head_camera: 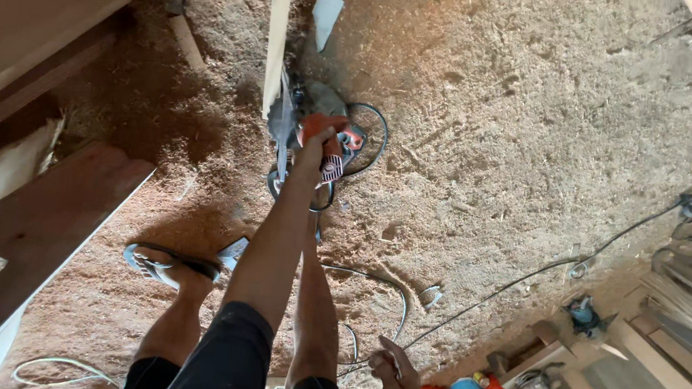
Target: The person holds a wooden board against a circular saw base and uses a metal ruler to measure the wood.
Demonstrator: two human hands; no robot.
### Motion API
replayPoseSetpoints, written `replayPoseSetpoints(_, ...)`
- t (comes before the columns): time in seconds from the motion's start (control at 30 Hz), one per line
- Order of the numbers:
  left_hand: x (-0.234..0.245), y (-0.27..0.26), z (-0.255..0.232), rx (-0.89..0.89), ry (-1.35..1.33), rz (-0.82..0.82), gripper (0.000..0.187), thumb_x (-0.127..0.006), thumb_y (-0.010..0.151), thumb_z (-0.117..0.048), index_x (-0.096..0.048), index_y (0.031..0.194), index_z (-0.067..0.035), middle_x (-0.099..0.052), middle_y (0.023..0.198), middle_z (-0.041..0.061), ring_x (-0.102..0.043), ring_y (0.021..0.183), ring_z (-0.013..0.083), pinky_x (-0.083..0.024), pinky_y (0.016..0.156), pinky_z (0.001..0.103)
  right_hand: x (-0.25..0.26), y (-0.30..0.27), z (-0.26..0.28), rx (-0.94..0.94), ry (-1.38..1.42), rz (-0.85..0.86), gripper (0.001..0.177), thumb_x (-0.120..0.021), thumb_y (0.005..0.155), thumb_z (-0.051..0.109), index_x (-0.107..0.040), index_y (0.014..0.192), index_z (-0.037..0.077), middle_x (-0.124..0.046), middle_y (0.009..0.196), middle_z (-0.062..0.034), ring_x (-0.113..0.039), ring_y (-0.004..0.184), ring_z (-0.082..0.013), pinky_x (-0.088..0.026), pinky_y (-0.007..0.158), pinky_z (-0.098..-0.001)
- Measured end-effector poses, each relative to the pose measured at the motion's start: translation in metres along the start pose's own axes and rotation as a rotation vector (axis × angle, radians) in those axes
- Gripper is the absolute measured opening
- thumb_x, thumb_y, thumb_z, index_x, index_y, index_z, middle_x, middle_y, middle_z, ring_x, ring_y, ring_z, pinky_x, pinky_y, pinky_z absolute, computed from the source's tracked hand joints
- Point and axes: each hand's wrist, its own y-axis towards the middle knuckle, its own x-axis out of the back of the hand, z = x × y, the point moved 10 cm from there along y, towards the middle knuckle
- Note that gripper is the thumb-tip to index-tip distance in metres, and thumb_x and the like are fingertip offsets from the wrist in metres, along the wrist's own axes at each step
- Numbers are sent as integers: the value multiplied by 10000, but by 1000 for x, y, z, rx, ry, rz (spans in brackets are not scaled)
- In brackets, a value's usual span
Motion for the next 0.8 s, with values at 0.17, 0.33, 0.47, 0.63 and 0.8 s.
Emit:
replayPoseSetpoints(0.17,31,-36,8,-34,135,-195,1059,-850,747,-509,-367,1546,-10,-671,1404,167,-704,1187,314,-588,855,430,-8,-3,11,-43,-25,18,434,-686,917,61,-838,1323,65,-816,980,-172,-724,906,-243,-591,844,-368)
replayPoseSetpoints(0.33,91,-113,10,-159,255,-224,234,-601,951,-319,-562,768,-179,-509,652,64,-550,595,180,-395,482,346,-16,-7,75,216,-308,135,363,-695,957,145,-828,1293,116,-822,925,-51,-702,864,-162,-578,837,-366)
replayPoseSetpoints(0.47,212,-234,3,-704,224,-194,373,-590,820,-275,-691,1128,-89,-691,1019,75,-703,953,161,-546,786,337,-61,-78,235,652,-481,205,405,-621,1027,211,-758,1400,135,-827,1059,-47,-748,933,-173,-561,738,-346)
replayPoseSetpoints(0.63,408,-409,5,-1215,275,-314,706,-424,685,159,-768,1250,-87,-810,1214,66,-791,1020,188,-633,891,292,-179,-405,473,1681,-485,407,386,-577,1061,243,-699,1321,-14,-761,1113,-176,-764,981,-290,-625,867,-394)
replayPoseSetpoints(0.8,634,-523,102,-717,-46,-856,352,-474,1063,-86,-823,1029,-116,-821,750,66,-817,630,192,-618,501,337,-295,-744,438,2579,-648,940,379,-700,1020,257,-719,1299,1,-707,1206,-156,-698,1130,-362,-592,1017,-503)
